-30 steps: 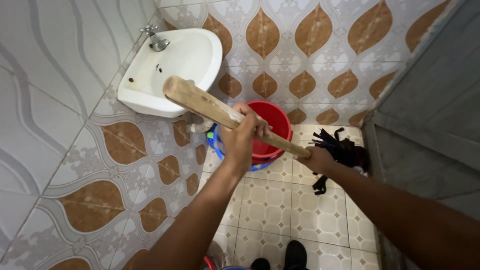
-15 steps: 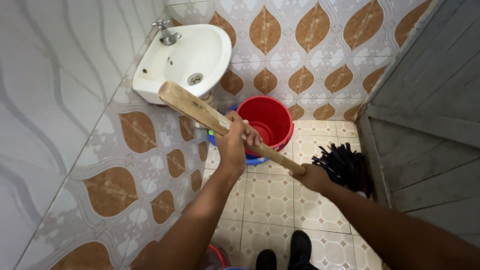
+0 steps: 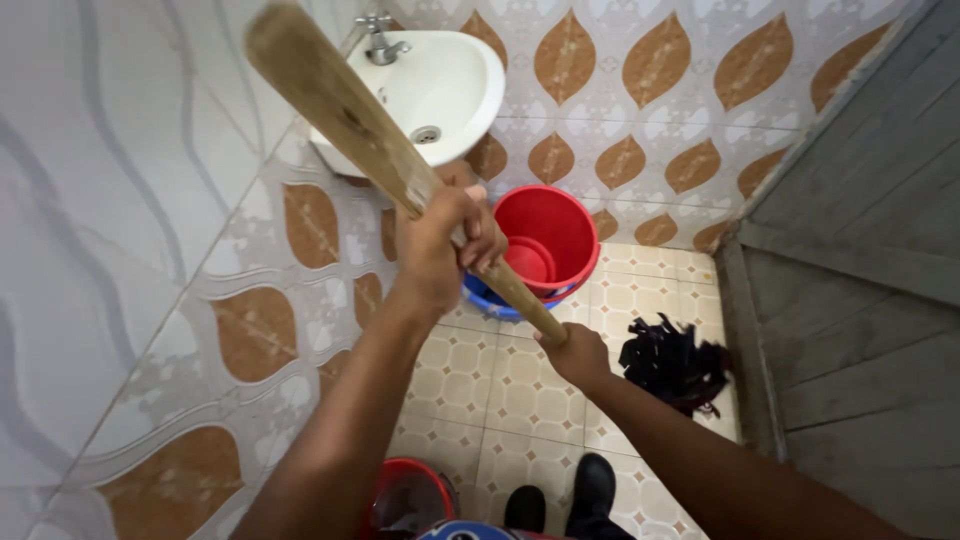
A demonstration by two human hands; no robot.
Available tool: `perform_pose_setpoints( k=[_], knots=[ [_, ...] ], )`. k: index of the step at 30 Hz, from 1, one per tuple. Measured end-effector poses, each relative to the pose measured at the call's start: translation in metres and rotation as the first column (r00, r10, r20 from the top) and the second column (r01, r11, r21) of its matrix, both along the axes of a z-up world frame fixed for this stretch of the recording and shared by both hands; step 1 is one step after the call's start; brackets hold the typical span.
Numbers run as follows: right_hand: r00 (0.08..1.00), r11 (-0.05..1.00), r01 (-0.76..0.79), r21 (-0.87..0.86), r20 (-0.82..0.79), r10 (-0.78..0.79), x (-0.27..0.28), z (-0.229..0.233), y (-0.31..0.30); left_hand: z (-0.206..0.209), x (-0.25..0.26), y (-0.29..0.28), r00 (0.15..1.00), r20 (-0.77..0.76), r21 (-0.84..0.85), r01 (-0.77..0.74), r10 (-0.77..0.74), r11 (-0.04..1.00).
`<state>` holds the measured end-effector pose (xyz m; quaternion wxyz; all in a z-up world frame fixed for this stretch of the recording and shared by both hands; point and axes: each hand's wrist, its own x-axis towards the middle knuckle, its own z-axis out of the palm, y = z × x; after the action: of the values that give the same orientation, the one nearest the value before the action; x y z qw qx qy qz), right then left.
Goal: The person mops the tiled bathroom floor using a mop and a bucket of water, cleaning the areas around the toilet and sink.
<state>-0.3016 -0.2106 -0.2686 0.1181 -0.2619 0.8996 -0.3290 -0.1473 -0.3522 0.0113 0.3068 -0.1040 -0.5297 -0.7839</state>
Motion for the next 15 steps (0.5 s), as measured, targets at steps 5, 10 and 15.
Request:
perform_pose_setpoints(
  k=[5,10,15],
  knots=[
    [1.0,0.991,-0.021,-0.129,-0.016,0.02,0.027,0.014,-0.04,0.026,0.034,-0.004,0.996,-0.049,-0.089,-0.073,0.069,0.993],
    [0.993,0.967,-0.117,-0.227,-0.021,0.116,0.047,0.026,-0.064,0.042,0.06,0.007,0.983,-0.012,-0.118,-0.185,0.185,0.976],
    [0.961,0.93,-0.185,-0.317,0.141,0.239,0.067,0.045,-0.077,0.058,0.078,0.019,0.953,-0.02,-0.153,-0.301,0.302,0.941]
  ],
)
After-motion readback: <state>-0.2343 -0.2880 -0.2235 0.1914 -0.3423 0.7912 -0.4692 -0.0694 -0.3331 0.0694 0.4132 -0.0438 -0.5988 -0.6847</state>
